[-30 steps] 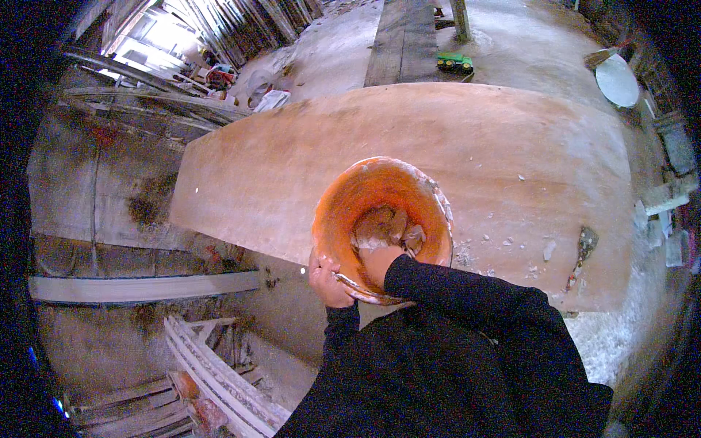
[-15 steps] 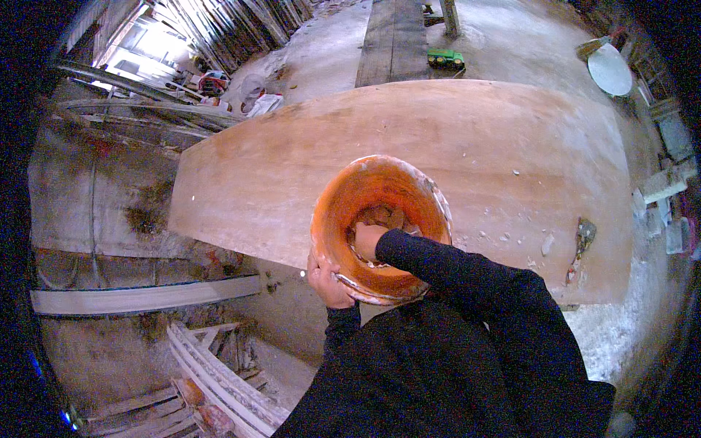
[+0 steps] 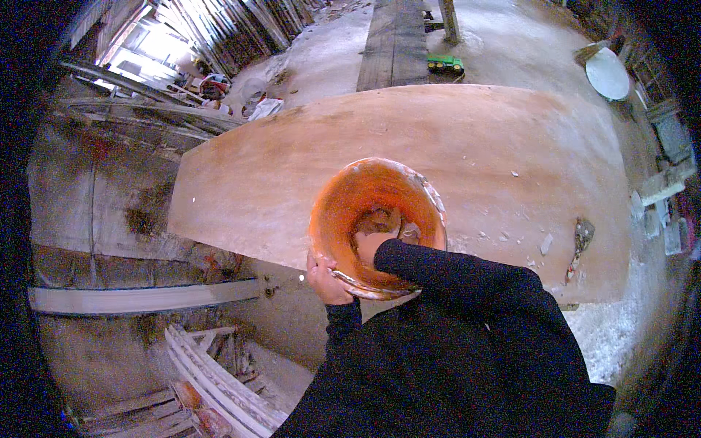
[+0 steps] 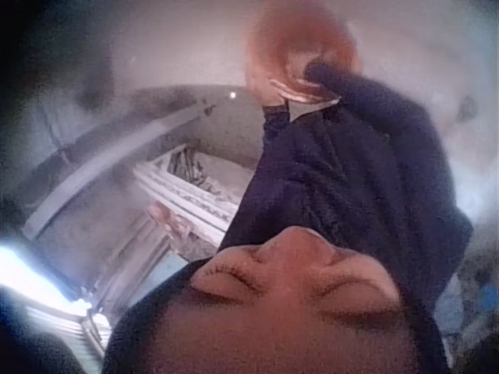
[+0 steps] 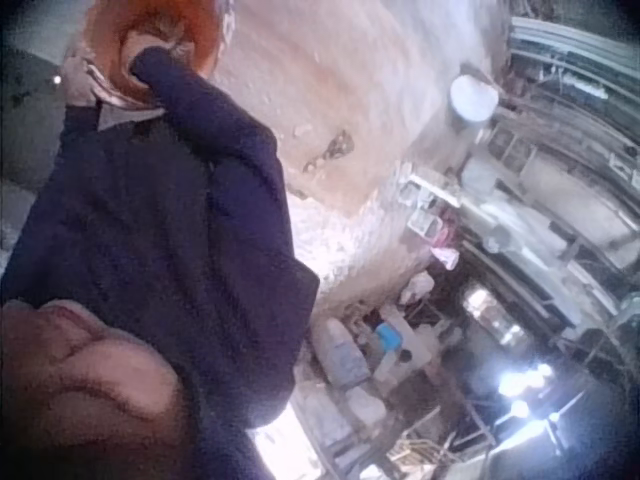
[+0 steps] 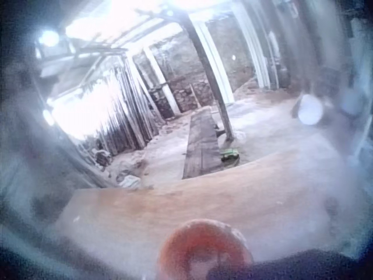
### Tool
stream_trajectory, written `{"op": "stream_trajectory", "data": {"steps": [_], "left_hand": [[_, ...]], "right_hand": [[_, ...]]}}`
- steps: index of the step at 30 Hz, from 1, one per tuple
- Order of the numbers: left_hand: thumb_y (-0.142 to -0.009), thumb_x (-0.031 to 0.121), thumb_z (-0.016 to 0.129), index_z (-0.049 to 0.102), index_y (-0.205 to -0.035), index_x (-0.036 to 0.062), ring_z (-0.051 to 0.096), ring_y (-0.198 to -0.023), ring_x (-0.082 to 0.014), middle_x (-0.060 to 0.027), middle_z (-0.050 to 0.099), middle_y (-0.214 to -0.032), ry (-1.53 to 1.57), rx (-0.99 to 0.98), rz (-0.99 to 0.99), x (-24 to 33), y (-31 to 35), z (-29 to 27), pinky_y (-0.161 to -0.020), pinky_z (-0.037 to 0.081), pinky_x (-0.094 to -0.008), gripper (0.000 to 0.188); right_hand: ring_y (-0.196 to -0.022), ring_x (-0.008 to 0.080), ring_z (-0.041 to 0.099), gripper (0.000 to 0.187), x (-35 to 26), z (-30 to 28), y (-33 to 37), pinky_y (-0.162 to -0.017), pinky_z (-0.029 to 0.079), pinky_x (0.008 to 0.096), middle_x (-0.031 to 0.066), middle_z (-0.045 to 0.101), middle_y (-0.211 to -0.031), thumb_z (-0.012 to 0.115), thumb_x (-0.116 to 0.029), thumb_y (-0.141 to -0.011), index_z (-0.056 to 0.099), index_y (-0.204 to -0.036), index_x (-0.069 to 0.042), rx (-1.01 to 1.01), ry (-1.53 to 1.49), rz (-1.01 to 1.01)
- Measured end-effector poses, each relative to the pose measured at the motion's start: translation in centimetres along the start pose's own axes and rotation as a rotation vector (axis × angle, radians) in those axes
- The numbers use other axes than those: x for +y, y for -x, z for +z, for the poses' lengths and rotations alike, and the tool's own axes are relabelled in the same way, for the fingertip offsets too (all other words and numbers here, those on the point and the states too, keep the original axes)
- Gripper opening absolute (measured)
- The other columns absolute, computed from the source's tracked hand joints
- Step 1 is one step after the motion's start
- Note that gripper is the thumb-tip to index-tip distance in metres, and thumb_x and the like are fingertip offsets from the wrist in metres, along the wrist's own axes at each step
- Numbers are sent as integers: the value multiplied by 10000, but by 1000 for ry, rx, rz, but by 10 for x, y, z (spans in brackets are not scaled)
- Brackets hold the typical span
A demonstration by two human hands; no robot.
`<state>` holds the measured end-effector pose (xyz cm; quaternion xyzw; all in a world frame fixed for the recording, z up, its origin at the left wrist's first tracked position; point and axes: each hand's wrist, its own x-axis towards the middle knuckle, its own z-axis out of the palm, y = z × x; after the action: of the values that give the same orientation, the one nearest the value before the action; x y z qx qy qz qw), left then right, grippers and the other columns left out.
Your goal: The person scrapes dried white residue from the inside and outside of an orange bucket using a metal scraper. They repeatedly scrape the surface and flick the debris onto a large wooden board.
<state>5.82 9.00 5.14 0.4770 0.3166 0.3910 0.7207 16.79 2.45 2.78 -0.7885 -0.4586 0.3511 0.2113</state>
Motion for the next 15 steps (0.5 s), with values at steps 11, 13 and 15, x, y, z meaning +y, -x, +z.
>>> {"op": "stream_trajectory", "data": {"steps": [11, 13, 15], "left_hand": [[-644, -44, 418, 484, -1185, -72, 563, -949, -196, -119, 567, -1081, 83, -49, 52, 0, 0, 0, -866, 435, -277, 546], [-653, -43, 412, 486, -1186, -74, 563, -941, -191, -119, 569, -1082, 53, -39, 31, -4, -2, -8, -860, 436, -276, 539], [-662, -42, 408, 491, -1183, -76, 564, -932, -185, -117, 571, -1078, 21, -27, 31, -6, -3, -12, -855, 436, -273, 529]], "right_hand": [[-812, 400, 626, 349, 10, -17, -12, -727, 480, 488, 264, 627, -864, 444, -216, -863, 447, -1136, 1, -31, -164, 88], [-813, 381, 633, 336, 15, -20, -9, -721, 488, 489, 246, 634, -875, 446, -204, -849, 483, -1134, -31, -5, -3, 44], [-823, 362, 640, 327, 14, -33, -1, -716, 497, 494, 222, 643, -910, 441, -175, -823, 535, -1121, -80, -12, 177, 93]]}}
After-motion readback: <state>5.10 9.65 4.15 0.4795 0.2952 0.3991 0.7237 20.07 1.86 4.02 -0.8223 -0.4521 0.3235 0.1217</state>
